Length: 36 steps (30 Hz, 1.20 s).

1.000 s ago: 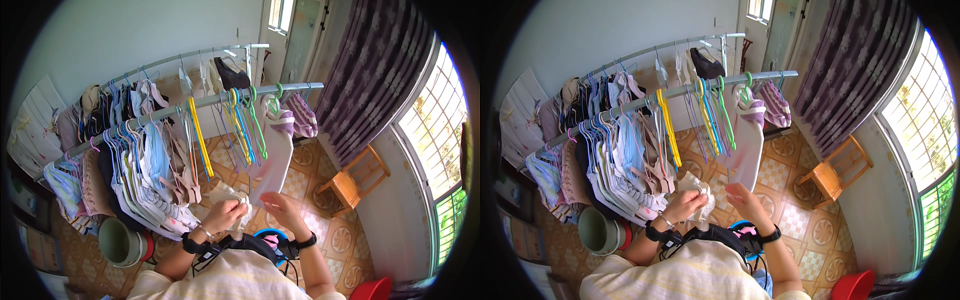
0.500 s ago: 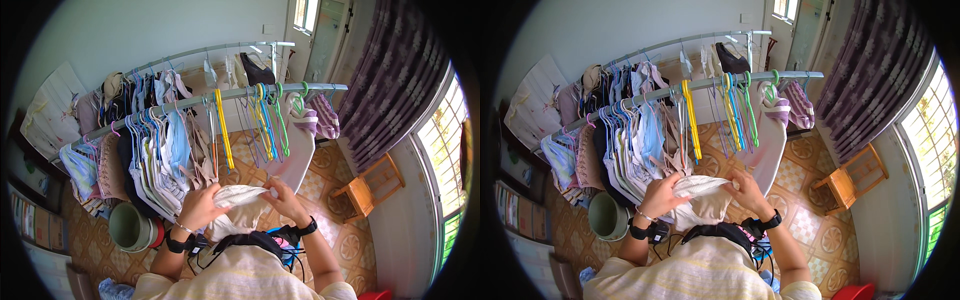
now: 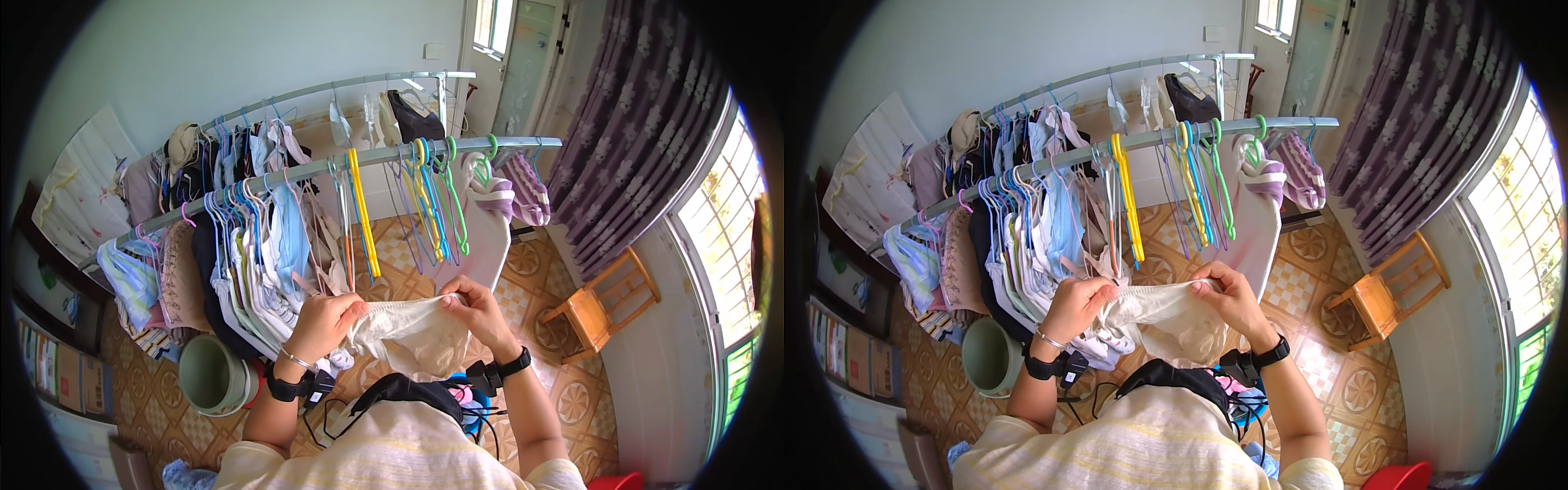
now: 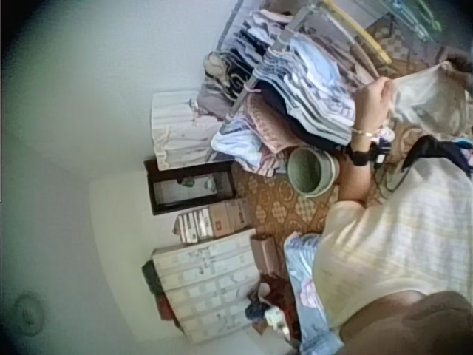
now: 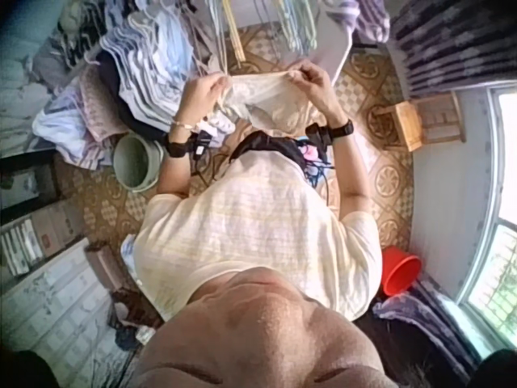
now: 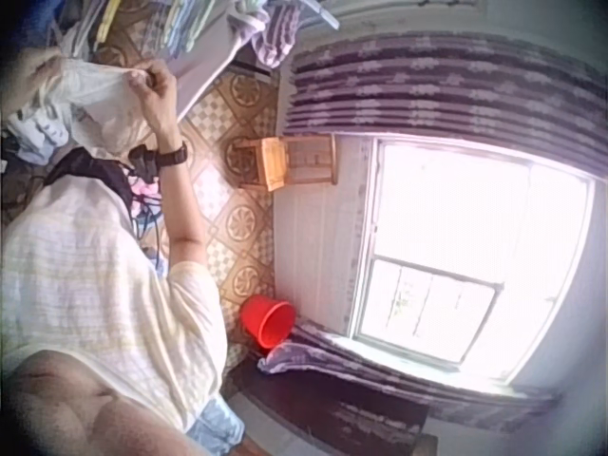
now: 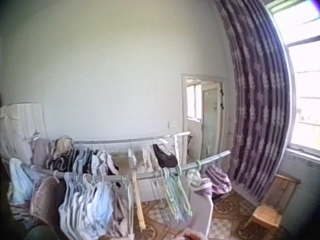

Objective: The person hangs clothes on a rack, using hangers to hold a bra, underwear, and other items.

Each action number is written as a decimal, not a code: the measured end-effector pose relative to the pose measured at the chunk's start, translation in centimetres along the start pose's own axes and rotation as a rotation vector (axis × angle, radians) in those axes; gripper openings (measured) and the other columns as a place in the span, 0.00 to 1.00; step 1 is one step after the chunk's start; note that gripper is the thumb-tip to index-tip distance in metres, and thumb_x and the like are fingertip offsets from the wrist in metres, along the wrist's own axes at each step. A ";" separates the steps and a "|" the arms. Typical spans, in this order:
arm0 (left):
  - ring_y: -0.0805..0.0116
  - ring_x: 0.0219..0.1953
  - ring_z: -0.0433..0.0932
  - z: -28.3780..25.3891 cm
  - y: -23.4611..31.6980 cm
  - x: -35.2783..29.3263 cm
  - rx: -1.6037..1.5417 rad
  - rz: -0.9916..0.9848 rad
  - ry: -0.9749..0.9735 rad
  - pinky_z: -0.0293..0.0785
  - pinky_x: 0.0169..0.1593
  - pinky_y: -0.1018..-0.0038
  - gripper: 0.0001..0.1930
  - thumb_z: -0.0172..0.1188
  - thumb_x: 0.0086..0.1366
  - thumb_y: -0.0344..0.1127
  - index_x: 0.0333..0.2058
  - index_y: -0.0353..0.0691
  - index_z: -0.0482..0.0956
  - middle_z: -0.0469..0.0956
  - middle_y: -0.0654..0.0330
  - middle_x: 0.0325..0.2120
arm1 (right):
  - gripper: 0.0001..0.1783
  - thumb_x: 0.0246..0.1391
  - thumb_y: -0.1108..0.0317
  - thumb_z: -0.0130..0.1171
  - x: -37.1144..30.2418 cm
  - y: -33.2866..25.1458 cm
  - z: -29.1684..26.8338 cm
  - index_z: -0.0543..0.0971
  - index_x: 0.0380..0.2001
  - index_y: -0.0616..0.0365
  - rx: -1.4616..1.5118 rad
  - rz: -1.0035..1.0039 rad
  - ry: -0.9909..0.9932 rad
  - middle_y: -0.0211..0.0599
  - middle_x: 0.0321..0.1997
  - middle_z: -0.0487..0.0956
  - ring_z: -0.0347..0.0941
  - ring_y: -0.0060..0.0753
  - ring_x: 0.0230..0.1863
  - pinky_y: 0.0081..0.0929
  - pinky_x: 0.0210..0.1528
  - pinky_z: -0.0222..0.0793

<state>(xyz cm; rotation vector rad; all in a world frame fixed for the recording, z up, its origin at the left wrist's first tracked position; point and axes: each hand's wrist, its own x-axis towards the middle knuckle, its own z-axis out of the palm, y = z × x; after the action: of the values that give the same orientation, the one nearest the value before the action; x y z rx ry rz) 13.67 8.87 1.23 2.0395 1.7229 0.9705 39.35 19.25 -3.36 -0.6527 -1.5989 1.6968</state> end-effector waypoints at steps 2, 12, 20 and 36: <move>0.52 0.18 0.73 0.5 -0.3 0.3 0.049 0.061 0.103 0.66 0.22 0.67 0.07 0.58 0.62 0.36 0.31 0.38 0.79 0.72 0.50 0.15 | 0.03 0.57 0.73 0.57 -0.3 0.0 -0.3 0.74 0.34 0.59 0.032 -0.042 0.055 0.21 0.34 0.74 0.66 0.12 0.36 0.13 0.41 0.61; 0.78 0.25 0.72 4.4 -1.4 0.8 -0.438 -0.245 -0.700 0.68 0.30 0.76 0.18 0.46 0.70 0.42 0.35 0.32 0.78 0.75 0.62 0.20 | 0.05 0.63 0.67 0.47 -1.0 -3.0 0.0 0.69 0.38 0.56 0.514 0.024 -0.006 0.26 0.34 0.71 0.69 0.19 0.36 0.17 0.40 0.64; 0.70 0.24 0.79 9.1 1.1 -0.8 -0.087 -0.269 -1.191 0.72 0.32 0.71 0.12 0.48 0.58 0.37 0.29 0.44 0.82 0.79 0.66 0.15 | 0.08 0.57 0.65 0.51 -1.6 -5.6 0.6 0.68 0.32 0.57 0.477 -0.006 0.005 0.31 0.29 0.70 0.65 0.25 0.30 0.21 0.35 0.62; 0.73 0.28 0.79 8.4 -8.5 -1.7 -0.702 -0.439 -0.508 0.75 0.33 0.76 0.06 0.54 0.60 0.25 0.36 0.37 0.77 0.78 0.62 0.27 | 0.09 0.38 0.68 0.65 -6.4 -11.1 -2.1 0.75 0.22 0.58 0.027 -0.191 -0.109 0.29 0.19 0.69 0.63 0.27 0.26 0.27 0.35 0.57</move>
<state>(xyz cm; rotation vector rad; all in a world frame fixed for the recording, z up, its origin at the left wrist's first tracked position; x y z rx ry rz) 12.76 10.89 -10.62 1.2409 1.2327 0.6890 46.58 15.49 6.68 -0.3855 -1.6540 1.6334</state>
